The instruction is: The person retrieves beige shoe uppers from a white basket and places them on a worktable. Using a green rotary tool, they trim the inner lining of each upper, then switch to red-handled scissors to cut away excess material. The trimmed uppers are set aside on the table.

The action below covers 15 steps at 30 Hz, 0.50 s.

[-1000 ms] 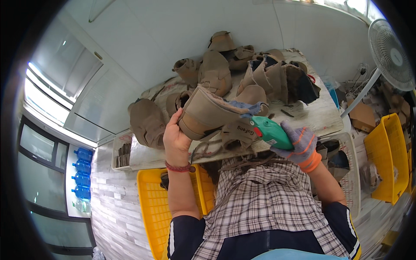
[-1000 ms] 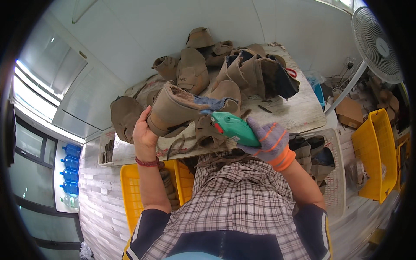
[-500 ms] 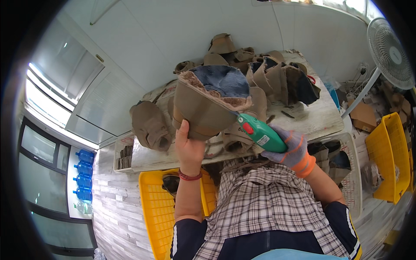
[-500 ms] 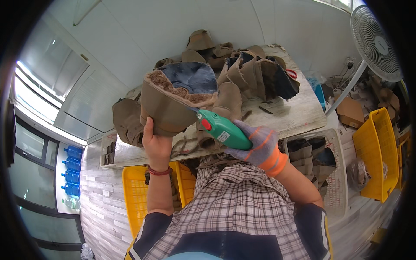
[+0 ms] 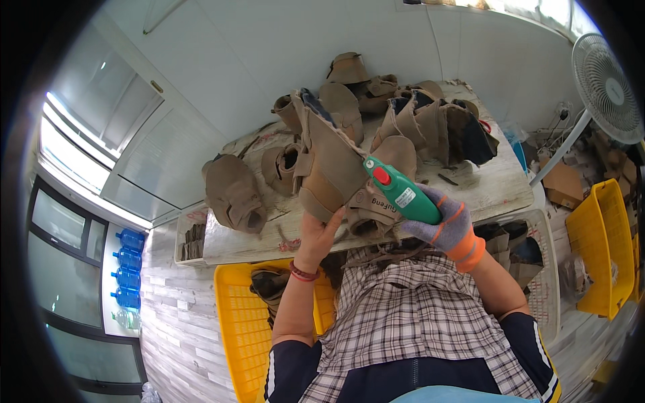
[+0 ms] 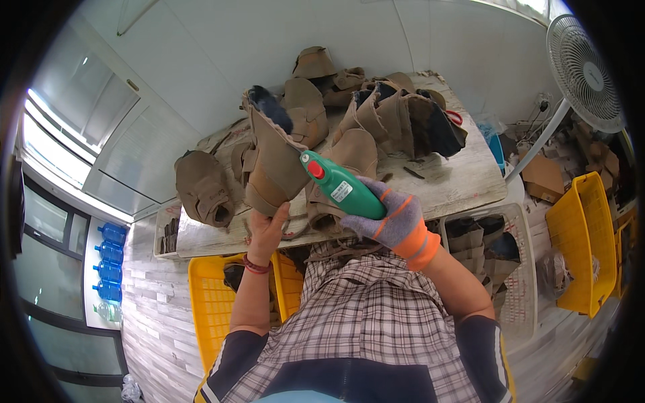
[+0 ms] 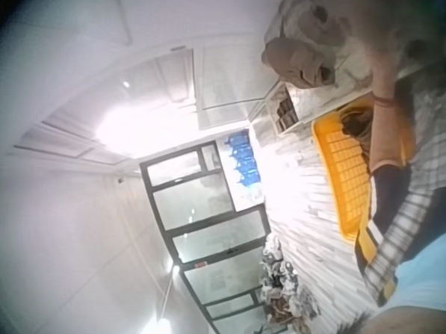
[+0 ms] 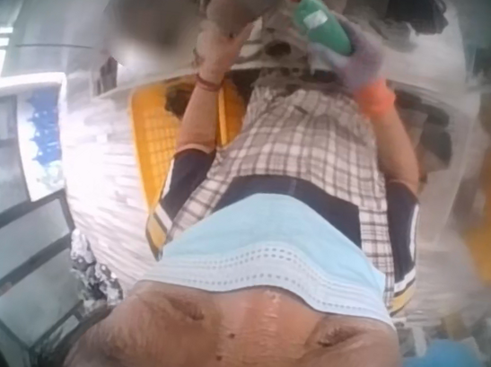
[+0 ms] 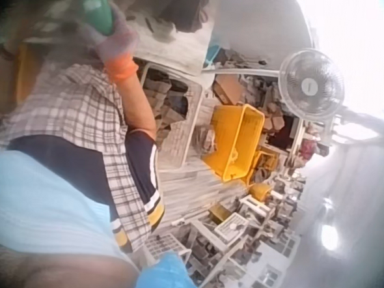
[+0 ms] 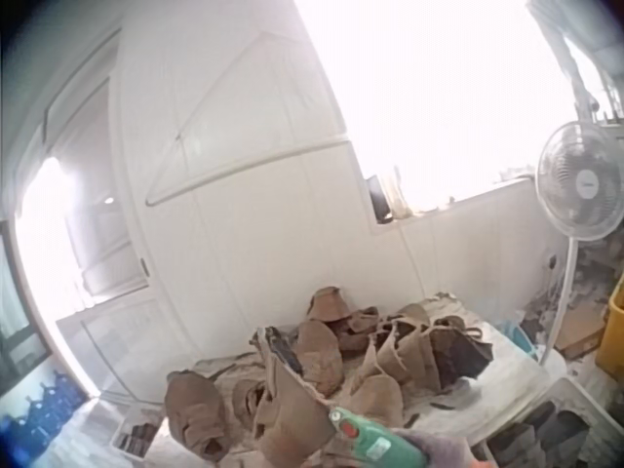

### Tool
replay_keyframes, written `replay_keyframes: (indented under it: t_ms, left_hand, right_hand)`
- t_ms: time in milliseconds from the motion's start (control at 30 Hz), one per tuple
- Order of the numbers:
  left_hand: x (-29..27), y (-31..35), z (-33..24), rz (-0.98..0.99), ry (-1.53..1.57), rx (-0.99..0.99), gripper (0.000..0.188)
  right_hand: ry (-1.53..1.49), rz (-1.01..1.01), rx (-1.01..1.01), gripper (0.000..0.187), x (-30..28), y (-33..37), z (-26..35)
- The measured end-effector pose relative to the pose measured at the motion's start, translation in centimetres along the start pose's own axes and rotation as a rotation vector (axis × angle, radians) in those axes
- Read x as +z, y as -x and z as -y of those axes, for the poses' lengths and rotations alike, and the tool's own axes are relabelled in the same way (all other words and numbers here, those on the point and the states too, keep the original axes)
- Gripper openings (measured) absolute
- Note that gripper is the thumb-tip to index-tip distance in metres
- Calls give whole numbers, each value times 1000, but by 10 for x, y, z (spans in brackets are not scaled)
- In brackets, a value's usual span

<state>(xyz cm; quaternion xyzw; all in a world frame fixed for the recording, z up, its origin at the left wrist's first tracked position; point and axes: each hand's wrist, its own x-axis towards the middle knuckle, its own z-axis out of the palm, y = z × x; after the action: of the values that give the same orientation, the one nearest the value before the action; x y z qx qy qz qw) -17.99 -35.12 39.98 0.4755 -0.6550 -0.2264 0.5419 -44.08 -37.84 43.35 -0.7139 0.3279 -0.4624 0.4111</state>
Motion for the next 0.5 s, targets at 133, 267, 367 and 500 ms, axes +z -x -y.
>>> replay_keyframes:
  t_ms: [133,267,367,500]
  left_hand:
    - [0,-4,4,80,-351,254,27]
    - [2,-3,3,220,-688,400,35]
    - [8,2,-2,253,-775,440,39]
    - [7,11,4,281,-818,469,39]
  right_hand:
    - [2,-20,33,64,1,-1,2]
    - [-42,-62,52,64,0,-6,-1]
    - [-67,-75,90,64,-4,-8,-2]
    - [-52,-75,123,61,-4,-8,-1]
